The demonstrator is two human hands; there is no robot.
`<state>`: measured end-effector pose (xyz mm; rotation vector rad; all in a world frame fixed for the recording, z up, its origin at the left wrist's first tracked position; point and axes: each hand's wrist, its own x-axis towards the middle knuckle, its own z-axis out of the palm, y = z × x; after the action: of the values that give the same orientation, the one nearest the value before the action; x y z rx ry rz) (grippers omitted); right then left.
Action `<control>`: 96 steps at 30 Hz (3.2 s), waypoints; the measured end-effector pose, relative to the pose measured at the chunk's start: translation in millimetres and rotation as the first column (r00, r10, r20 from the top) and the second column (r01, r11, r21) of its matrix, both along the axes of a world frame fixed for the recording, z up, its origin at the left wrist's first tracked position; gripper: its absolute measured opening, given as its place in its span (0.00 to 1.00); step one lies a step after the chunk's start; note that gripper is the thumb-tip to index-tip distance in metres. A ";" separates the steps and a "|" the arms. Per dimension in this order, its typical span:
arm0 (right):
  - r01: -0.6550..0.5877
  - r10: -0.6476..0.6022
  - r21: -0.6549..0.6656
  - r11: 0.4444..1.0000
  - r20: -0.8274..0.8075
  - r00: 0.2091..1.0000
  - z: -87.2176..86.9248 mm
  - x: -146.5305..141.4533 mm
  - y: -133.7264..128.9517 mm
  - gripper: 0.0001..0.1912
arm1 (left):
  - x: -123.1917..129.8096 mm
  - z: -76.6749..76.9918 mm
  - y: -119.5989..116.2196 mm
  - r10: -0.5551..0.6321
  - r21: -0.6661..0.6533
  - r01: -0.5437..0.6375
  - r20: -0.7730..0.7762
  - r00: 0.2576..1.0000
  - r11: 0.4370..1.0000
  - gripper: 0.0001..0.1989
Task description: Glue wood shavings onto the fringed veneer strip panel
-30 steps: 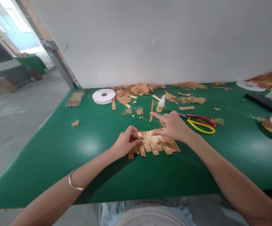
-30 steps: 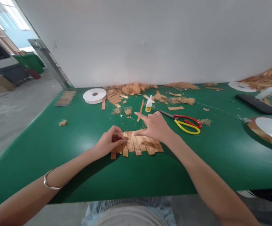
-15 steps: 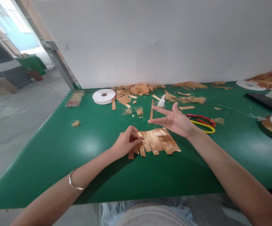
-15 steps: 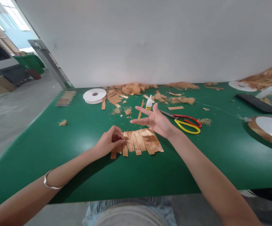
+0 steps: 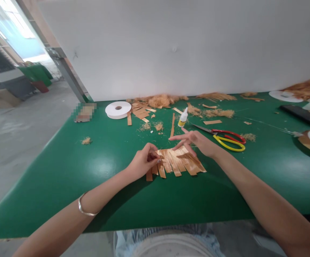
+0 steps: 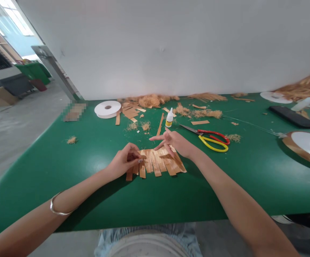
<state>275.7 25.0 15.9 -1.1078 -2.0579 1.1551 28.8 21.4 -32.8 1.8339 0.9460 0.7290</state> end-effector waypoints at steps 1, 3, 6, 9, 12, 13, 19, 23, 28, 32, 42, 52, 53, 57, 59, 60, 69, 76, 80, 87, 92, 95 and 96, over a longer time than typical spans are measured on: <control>0.013 -0.017 0.066 0.998 0.069 0.997 1.2 0.1 -0.6 0.41 | 0.0 0.4 -0.2 0.002 -0.002 -0.003 -0.005 1.000 1.000 0.12; 0.018 -0.093 0.263 0.965 0.277 0.956 1.3 -0.2 -0.5 0.36 | 0.1 1.2 -0.5 0.010 -0.005 -0.010 -0.021 1.000 1.000 0.12; -0.060 -0.275 0.535 0.843 0.522 0.808 -5.7 -2.4 2.8 0.28 | 0.5 2.3 -0.6 0.026 -0.011 -0.026 -0.043 0.999 1.000 0.12; -0.096 -0.466 0.695 0.713 0.571 0.676 -15.4 -5.2 6.6 0.33 | 1.1 2.3 -0.4 0.032 -0.016 -0.033 -0.037 0.999 0.999 0.12; -0.022 -0.561 0.733 0.680 0.539 0.629 -20.4 -7.0 7.9 0.40 | 1.4 1.9 -0.2 0.028 -0.020 -0.029 -0.028 0.999 0.999 0.13; 0.020 -0.563 0.721 0.692 0.523 0.640 -20.7 -7.3 7.8 0.41 | 1.4 1.8 -0.2 0.029 -0.021 -0.030 -0.029 0.999 0.999 0.13; 0.303 -0.516 0.549 0.779 0.287 0.807 -15.9 -6.3 8.8 0.46 | 1.1 3.0 -0.5 0.026 -0.015 -0.026 -0.033 0.999 1.000 0.12; 0.319 -0.374 0.330 0.888 0.118 0.920 -7.2 -2.0 11.9 0.32 | 1.5 3.6 -0.6 0.020 -0.024 -0.021 -0.025 0.999 0.999 0.12; 0.180 -0.194 0.164 0.970 0.069 0.979 2.5 2.8 8.1 0.29 | 1.4 2.8 -0.6 0.014 -0.025 -0.014 -0.018 1.000 1.000 0.12; 0.247 -0.240 0.087 0.965 -0.089 0.967 2.8 5.6 5.7 0.34 | 0.9 2.1 -0.4 0.015 -0.021 -0.016 -0.015 1.000 1.000 0.12; 0.148 -0.291 0.366 0.919 0.374 0.880 -7.6 2.5 6.7 0.42 | 0.2 1.4 0.0 0.011 -0.002 -0.011 -0.032 0.999 1.000 0.12; 0.405 -0.433 0.209 0.890 0.106 0.895 -7.8 -2.4 9.8 0.31 | -0.2 1.5 0.6 0.009 0.006 -0.008 -0.031 0.999 1.000 0.12; 0.395 -0.396 0.073 0.916 0.006 0.918 -5.9 -1.7 10.2 0.33 | 0.1 1.9 0.4 0.010 0.003 -0.010 -0.030 0.999 1.000 0.12; 0.218 -0.311 -0.348 0.912 -0.237 0.920 -0.7 1.0 10.6 0.44 | 0.7 3.4 -0.2 0.013 -0.005 -0.013 -0.021 1.000 1.000 0.12; 0.156 -0.292 -0.425 0.892 -0.276 0.915 1.0 1.9 10.1 0.48 | 0.5 3.1 -0.1 0.009 -0.006 -0.010 -0.016 1.000 1.000 0.12; 0.138 -0.286 -0.437 0.889 -0.295 0.912 1.9 2.1 9.6 0.48 | 0.4 2.7 0.1 0.008 -0.005 -0.008 -0.015 1.000 1.000 0.12; 0.103 -0.111 -0.051 0.993 -0.187 0.976 4.3 -2.2 1.5 0.37 | -0.1 -0.2 1.6 -0.001 0.007 0.001 0.001 1.000 1.000 0.12; 0.214 -0.511 0.597 0.773 0.387 0.767 -14.3 -5.0 6.3 0.41 | 0.0 1.6 1.0 0.022 0.002 -0.022 -0.036 0.999 1.000 0.13; 0.382 -0.573 0.529 0.758 0.260 0.777 -16.0 -1.6 10.9 0.45 | 0.3 2.9 0.4 0.027 0.001 -0.027 -0.043 0.999 1.000 0.13; 0.315 -0.392 -0.276 0.908 -0.295 0.871 1.5 -1.5 7.6 0.42 | -0.4 0.8 1.1 0.008 0.008 -0.008 -0.020 1.000 1.000 0.12; 0.138 -0.376 -0.483 0.865 -0.441 0.815 4.1 3.3 7.9 0.49 | 0.3 1.2 1.0 0.004 0.002 -0.004 -0.017 1.000 1.000 0.12; 0.108 -0.353 -0.459 0.882 -0.490 0.797 3.3 6.6 8.6 0.49 | 0.4 1.8 0.5 0.007 0.002 -0.007 -0.022 1.000 1.000 0.12; 0.120 -0.342 -0.429 0.895 -0.488 0.803 2.9 6.9 8.5 0.48 | 0.4 1.8 0.3 0.008 0.002 -0.008 -0.022 1.000 1.000 0.12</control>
<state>282.5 33.5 18.8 -1.0016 -1.2390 1.5624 29.2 21.7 -31.0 1.8442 0.9673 0.7158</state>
